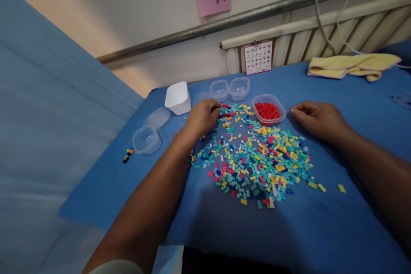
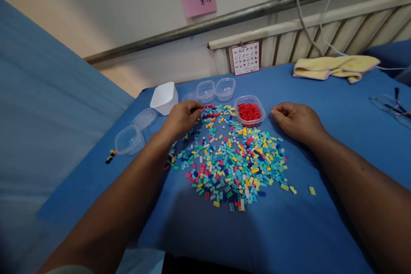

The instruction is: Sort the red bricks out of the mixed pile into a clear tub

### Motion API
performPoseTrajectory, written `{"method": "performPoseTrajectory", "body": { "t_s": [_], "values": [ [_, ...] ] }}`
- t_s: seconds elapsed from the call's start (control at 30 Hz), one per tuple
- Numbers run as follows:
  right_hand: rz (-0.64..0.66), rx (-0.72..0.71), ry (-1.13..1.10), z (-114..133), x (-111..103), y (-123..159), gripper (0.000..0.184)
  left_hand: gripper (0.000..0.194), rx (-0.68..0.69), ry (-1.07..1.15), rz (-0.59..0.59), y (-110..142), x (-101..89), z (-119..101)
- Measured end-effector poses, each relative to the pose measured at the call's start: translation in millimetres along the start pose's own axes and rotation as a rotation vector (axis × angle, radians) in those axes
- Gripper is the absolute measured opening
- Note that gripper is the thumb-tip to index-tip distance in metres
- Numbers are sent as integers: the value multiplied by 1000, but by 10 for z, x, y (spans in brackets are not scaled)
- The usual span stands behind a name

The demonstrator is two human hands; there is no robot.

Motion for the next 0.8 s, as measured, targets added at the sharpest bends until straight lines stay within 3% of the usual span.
{"method": "performPoseTrajectory", "body": {
  "t_s": [0.2,0.3,0.47,0.8],
  "values": [
    [11,4,9,-29,-3,-1,43,64,220,-143,218,121,399,-157],
    [12,-1,7,-41,-3,-2,41,83,163,-204,338,162,490,-284],
    [13,1,0,-30,1,6,40,93,104,-225,413,342,433,-347],
    [11,2,9,-45,10,-5,47,97,0,-259,446,945,304,-178]
  ]
}}
Point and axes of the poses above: each hand's wrist, its own y-axis away from the middle knuckle, its own x-axis out of the palm, z = x × y, the point moved 1 cm from there along -y, towards the middle knuckle, and after that the axes turned 7 degrees about z, right-handed, at the moved point
